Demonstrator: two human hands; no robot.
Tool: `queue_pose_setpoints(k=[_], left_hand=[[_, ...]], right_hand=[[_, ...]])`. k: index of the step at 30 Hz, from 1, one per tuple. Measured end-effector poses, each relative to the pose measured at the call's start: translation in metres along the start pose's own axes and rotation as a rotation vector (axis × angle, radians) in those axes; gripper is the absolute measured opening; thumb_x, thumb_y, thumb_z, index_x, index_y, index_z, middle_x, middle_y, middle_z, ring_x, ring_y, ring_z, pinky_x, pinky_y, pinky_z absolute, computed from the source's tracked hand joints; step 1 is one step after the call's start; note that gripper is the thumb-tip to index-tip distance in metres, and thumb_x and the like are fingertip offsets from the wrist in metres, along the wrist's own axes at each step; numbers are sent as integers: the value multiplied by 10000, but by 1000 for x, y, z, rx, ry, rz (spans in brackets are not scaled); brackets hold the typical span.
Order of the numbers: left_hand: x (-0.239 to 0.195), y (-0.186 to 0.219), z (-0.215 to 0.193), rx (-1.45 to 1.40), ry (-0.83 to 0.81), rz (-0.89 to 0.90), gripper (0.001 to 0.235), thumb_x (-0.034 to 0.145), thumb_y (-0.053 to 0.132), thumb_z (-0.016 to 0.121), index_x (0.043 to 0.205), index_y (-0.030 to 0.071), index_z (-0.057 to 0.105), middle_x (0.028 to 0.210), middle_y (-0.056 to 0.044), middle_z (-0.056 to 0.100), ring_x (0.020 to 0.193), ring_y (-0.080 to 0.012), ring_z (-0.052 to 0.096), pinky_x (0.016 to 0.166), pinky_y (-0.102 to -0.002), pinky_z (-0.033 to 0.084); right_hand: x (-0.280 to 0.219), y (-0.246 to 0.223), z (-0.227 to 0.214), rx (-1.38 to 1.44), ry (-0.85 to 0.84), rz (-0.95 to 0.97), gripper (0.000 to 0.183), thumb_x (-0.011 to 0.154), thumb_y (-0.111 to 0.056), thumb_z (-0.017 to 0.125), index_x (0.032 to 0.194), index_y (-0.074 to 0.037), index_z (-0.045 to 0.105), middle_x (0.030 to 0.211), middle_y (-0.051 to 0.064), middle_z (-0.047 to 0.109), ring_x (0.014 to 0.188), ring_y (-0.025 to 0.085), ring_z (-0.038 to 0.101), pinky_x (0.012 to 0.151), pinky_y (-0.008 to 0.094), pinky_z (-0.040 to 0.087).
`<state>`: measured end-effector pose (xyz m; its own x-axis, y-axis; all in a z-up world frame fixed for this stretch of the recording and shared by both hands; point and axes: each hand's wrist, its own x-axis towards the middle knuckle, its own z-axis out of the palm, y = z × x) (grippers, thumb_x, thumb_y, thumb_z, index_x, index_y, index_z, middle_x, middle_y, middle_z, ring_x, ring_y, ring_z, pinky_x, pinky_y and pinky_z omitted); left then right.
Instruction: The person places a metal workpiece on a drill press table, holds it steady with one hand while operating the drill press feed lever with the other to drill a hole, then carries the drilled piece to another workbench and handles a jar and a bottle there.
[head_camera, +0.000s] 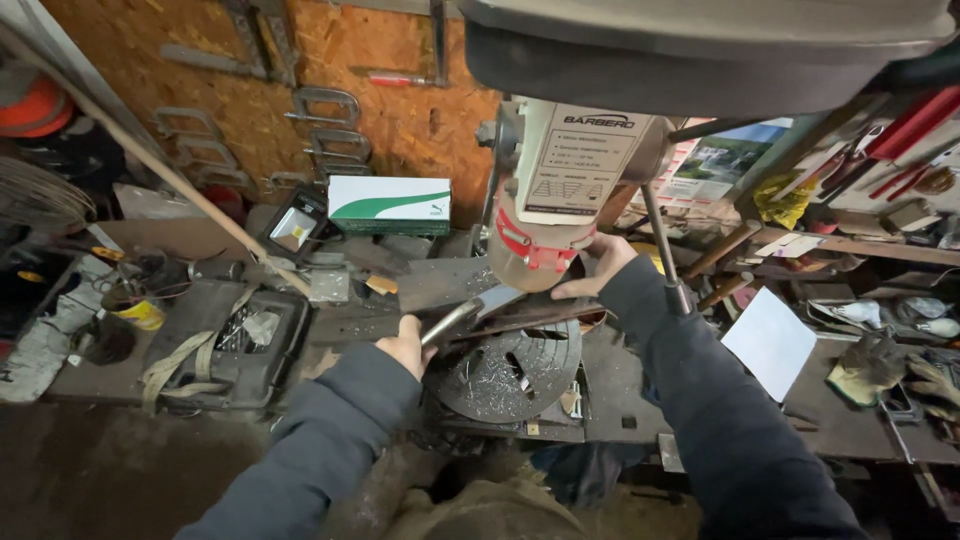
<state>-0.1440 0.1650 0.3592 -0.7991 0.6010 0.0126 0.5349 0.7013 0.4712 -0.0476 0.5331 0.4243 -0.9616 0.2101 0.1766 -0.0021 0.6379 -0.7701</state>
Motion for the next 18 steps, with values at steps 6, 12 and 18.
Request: queue_pose_setpoints(k=[6,12,18], left_hand=[[12,-14,25,-18,15,-3,443,896,345,699,1218,119,496,761,-250,711,718,-460,708,652,-557,549],[5,-7,15,4,-28,7,369,948,350,659,1179,117,492,754,-226,715,702,-452,705,644,-583,521],[1,2,16,-45,-3,-12,357,947,349,655,1174,126,491,743,-232,710,695,-454,705,644,-572,528]], right_hand=[[-1,2,0,24,-16,-65,716,583,-248,1002,1187,-15,697,1130,60,756,1077,136,661,1005,331,509],[0,-2,0,-27,6,0,721,567,-243,1003,1180,-16,698,1091,55,763,1014,128,662,959,320,524],[-1,3,0,-44,8,-87,751,581,-286,993,1207,-7,685,1119,71,762,1046,138,672,977,321,518]])
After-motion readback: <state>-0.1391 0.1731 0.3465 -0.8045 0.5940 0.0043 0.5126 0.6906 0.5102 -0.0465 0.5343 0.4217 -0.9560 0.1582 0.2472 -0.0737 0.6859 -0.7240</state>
